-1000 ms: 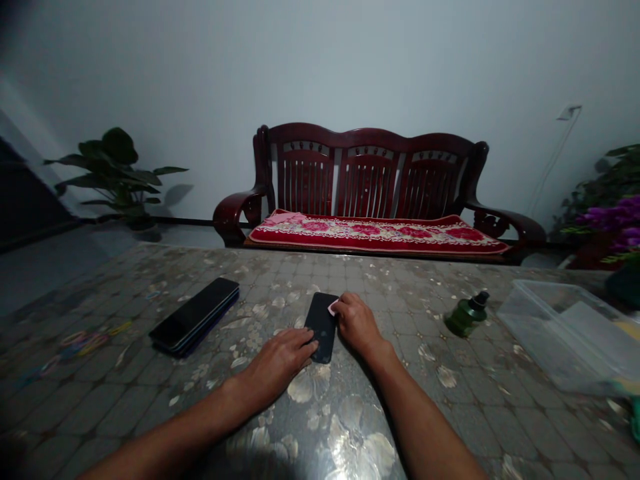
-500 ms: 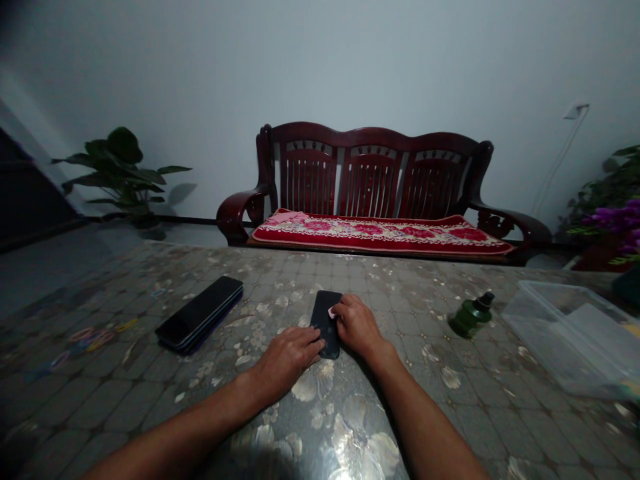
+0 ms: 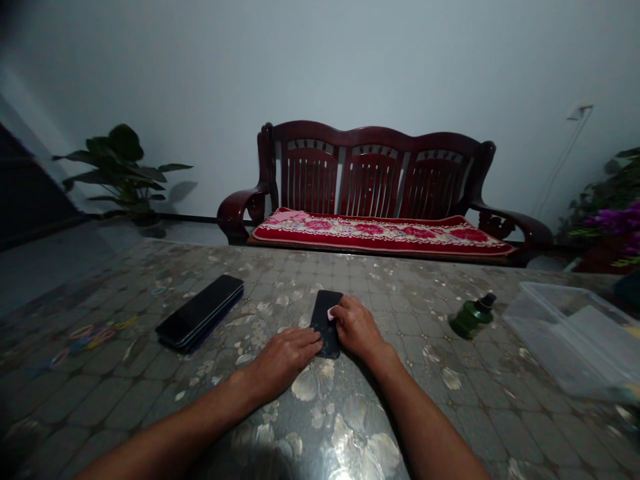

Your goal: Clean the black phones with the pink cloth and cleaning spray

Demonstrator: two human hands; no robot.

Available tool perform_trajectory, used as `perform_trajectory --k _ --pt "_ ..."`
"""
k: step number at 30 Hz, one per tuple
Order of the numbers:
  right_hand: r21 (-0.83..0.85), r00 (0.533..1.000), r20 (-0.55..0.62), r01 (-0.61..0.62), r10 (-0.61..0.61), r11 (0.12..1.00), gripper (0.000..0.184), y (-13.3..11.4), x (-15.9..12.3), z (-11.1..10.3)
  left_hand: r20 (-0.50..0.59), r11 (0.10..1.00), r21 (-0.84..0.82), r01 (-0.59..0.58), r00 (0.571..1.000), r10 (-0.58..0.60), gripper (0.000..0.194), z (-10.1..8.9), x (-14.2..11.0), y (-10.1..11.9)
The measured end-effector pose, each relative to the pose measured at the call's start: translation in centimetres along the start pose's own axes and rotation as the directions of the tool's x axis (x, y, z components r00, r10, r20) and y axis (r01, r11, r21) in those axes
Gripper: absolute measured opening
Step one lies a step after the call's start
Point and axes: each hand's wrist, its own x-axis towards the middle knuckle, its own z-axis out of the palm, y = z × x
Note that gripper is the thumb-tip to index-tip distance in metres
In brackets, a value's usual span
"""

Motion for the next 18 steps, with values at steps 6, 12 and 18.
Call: perform_trajectory --k 6,12,18 --pt "0.065 0.989 0.05 0.138 -0.141 0.988 0.032 -0.6 -0.4 -0.3 0.006 0.999 -0.039 0.007 1.0 -0.006 0.023 -0.2 -0.2 -0.1" --pt "0.007 0.999 0.011 0.046 -0.046 0.999 0.029 0.0 0.0 0.2 -0.003 1.0 0.003 0.001 1.0 -0.001 0.021 -0.4 -0.2 0.2" --pt "0.044 0.988 0.076 0.131 -0.135 0.99 0.031 -1.2 -0.1 -0.1 -0.053 1.0 0.021 -0.016 0.998 0.017 0.018 0.3 -0.3 0.1"
